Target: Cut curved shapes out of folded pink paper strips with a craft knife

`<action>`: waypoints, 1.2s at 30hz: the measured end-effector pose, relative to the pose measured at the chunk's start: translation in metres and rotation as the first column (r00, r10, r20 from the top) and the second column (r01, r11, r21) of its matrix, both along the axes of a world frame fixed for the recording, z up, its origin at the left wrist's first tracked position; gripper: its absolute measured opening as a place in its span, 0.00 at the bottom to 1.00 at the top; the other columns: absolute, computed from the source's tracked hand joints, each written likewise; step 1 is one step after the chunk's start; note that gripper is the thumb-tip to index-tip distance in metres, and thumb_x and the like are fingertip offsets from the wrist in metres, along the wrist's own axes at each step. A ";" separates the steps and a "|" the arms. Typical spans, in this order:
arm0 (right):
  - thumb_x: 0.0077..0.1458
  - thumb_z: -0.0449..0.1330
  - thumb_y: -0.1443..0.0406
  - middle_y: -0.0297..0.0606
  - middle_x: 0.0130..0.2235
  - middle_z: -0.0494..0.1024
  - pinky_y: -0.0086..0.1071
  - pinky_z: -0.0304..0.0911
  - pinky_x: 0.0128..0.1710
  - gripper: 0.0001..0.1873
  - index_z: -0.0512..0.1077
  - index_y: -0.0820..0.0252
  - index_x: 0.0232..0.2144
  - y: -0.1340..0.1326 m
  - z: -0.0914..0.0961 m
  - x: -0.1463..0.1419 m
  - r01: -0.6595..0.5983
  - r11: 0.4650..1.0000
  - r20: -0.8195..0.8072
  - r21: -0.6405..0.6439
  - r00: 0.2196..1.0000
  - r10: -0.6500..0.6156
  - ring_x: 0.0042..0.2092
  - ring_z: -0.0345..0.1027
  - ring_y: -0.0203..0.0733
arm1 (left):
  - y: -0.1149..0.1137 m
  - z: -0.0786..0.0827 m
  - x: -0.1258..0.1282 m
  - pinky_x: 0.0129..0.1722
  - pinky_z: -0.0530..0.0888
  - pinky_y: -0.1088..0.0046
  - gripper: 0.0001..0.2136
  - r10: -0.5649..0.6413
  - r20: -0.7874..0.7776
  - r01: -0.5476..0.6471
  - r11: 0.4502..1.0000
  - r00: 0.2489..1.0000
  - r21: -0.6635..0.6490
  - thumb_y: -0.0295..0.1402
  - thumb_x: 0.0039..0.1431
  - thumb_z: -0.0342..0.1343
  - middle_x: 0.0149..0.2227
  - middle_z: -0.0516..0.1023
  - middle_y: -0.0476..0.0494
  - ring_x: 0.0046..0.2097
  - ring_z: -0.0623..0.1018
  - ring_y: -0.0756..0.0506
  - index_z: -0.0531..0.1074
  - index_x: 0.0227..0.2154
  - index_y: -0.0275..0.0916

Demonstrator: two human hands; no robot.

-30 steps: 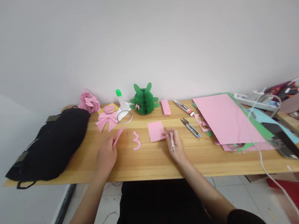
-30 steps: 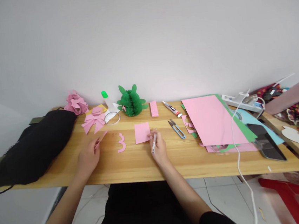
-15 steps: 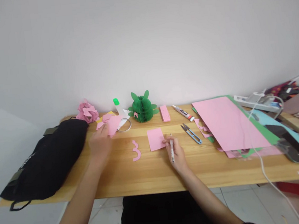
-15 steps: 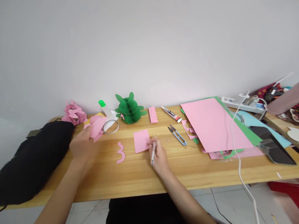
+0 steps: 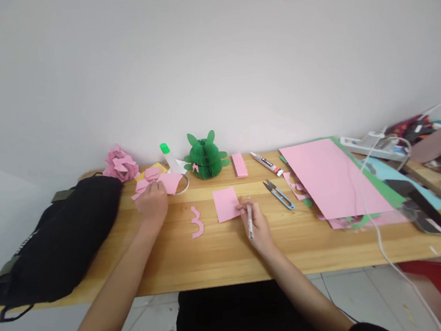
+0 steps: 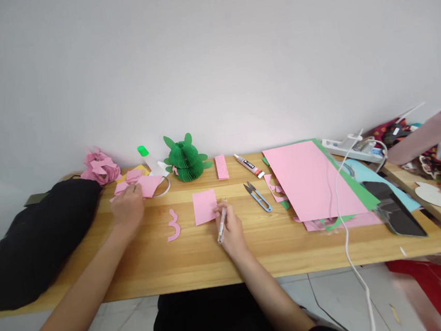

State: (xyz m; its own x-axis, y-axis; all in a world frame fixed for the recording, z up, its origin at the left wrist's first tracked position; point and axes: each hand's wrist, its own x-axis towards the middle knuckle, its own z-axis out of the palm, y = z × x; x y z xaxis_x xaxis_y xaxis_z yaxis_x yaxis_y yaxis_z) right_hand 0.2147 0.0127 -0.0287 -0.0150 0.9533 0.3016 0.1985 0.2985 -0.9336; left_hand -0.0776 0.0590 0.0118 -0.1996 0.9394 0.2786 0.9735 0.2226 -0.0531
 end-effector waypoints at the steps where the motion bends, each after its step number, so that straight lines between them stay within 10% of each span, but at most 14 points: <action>1: 0.61 0.53 0.59 0.40 0.38 0.80 0.37 0.71 0.40 0.08 0.64 0.54 0.41 0.000 0.000 0.000 0.000 1.000 0.000 0.000 1.000 0.000 0.39 0.77 0.44 | 0.001 0.000 0.001 0.48 0.76 0.58 0.12 0.001 -0.002 -0.001 1.000 1.000 -0.010 0.35 0.66 0.55 0.49 0.75 0.40 0.49 0.77 0.42 0.71 0.49 0.35; 13: 0.62 0.52 0.58 0.38 0.37 0.79 0.37 0.69 0.41 0.09 0.63 0.54 0.42 -0.002 0.002 0.000 -0.005 0.999 0.006 -0.045 1.000 0.005 0.37 0.75 0.42 | -0.023 0.024 -0.030 0.47 0.75 0.55 0.13 -0.118 0.078 0.125 0.987 0.990 -0.098 0.34 0.52 0.63 0.51 0.76 0.34 0.51 0.76 0.31 0.76 0.42 0.39; 36: 0.61 0.53 0.58 0.38 0.37 0.79 0.37 0.69 0.39 0.08 0.63 0.53 0.42 -0.003 0.003 -0.001 0.000 0.999 0.003 -0.053 1.000 0.000 0.37 0.75 0.42 | 0.005 -0.007 -0.017 0.61 0.65 0.54 0.21 -0.344 0.210 0.376 0.916 0.915 -0.141 0.40 0.56 0.58 0.61 0.71 0.33 0.62 0.69 0.32 0.73 0.51 0.38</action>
State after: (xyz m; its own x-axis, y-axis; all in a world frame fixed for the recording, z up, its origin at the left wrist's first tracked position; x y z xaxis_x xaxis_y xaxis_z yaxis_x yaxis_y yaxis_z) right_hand 0.2142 0.0101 -0.0257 -0.0161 0.9680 0.2506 0.2010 0.2487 -0.9475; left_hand -0.0946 0.0638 0.0047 0.1304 0.9868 0.0955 0.9824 -0.1416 0.1214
